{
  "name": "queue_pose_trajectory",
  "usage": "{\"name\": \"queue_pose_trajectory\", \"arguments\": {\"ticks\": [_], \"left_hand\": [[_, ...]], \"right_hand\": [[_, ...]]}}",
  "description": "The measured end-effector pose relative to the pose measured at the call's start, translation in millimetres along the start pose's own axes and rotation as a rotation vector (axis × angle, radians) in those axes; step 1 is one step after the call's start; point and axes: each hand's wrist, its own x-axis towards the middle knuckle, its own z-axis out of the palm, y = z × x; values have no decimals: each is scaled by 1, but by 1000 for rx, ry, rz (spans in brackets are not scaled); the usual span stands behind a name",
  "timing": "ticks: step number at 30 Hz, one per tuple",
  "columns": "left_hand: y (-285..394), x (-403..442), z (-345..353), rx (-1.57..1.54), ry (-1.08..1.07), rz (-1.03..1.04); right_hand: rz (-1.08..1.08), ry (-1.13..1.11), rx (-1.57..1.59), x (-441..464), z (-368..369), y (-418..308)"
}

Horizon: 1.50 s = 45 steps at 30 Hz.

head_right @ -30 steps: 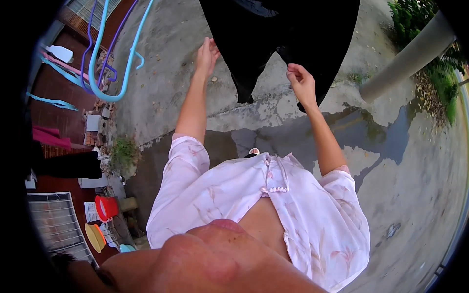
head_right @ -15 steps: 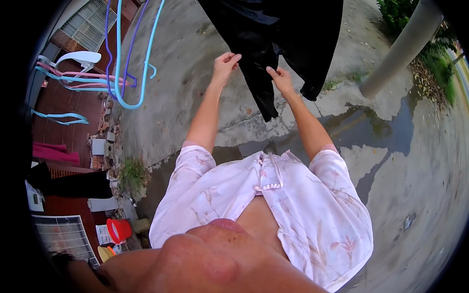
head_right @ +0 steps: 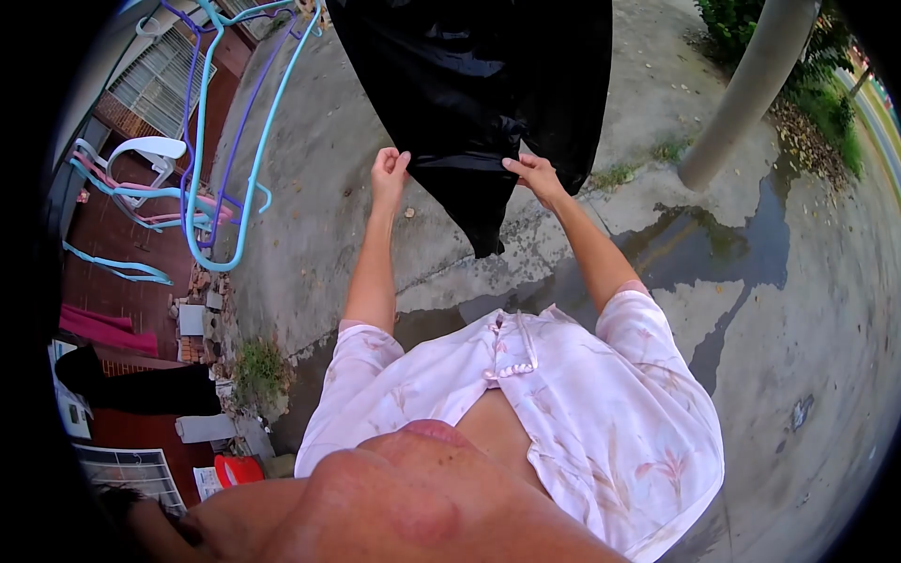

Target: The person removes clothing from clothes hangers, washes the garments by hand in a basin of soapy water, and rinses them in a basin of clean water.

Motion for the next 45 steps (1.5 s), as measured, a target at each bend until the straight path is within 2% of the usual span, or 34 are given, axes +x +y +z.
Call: {"name": "queue_pose_trajectory", "arguments": {"ticks": [2,3,5,8,9,10,12,13,15,16,18,22,24,26,27,28,29,30,32,33,34,36,38,40,41,42,44,45], "left_hand": [[11,-4,7,125,107,178],[8,-4,3,128,105,175],[-1,-3,-10,349,182,121],[4,-10,-4,337,208,118],[12,-17,1,181,170,15],[18,-24,7,187,166,0],[23,-41,19,76,28,-19],[12,-47,17,82,26,-40],[-21,-51,6,240,-98,-1],[-34,-51,-2,242,-96,-23],[-54,-49,-15,222,0,-33],[-50,-62,-3,220,43,-60],[-47,-72,9,188,34,-61],[-54,-78,15,141,25,-51],[-58,-81,18,125,21,-49],[-74,-87,10,200,-65,-102],[-89,-91,1,276,-149,-156],[-99,-94,-8,281,-147,-160],[-113,-97,-23,678,-179,-280],[-117,-100,-26,745,-231,-227],[-116,-105,-21,745,-224,-231],[-111,-119,-6,436,-142,-368],[-120,-120,-7,476,-154,-392],[-120,-128,2,80,-30,-408],[-114,-130,6,45,0,-433],[-109,-133,9,42,-3,-440],[-110,-136,8,130,15,-405],[-111,-139,8,134,17,-405]], "right_hand": [[31,-16,-177,10,-12,10],[33,-15,-173,14,-14,14],[-48,26,-217,11,-2,17],[-130,-6,-104,-11,27,3],[-141,-38,-26,-11,31,9],[-128,-31,-19,-1,23,21],[46,-162,-440,19,-2,56],[44,-184,-385,6,5,46],[1,-106,-456,15,-3,69],[22,-55,-553,9,-2,64],[-114,-6,-469,-8,1,55],[-88,132,-604,-12,-5,70],[-75,100,-597,-11,-3,82],[-170,24,-192,-12,3,95],[-81,-37,-190,-16,-1,99],[-79,-35,-187,-21,0,95],[-30,-15,-315,-25,2,89],[19,3,-441,-28,3,88],[-13,29,-425,-25,-4,100],[-52,57,-413,-23,-13,106],[-49,50,-414,-20,-19,112],[-83,100,-539,-14,-24,123],[-51,98,-558,-24,-10,107],[-117,13,-280,-20,-8,120],[27,-28,-478,-37,-6,92],[34,-25,-479,-39,-6,96],[59,-169,-190,-43,-3,109],[193,-176,-482,-43,-8,111]]}}
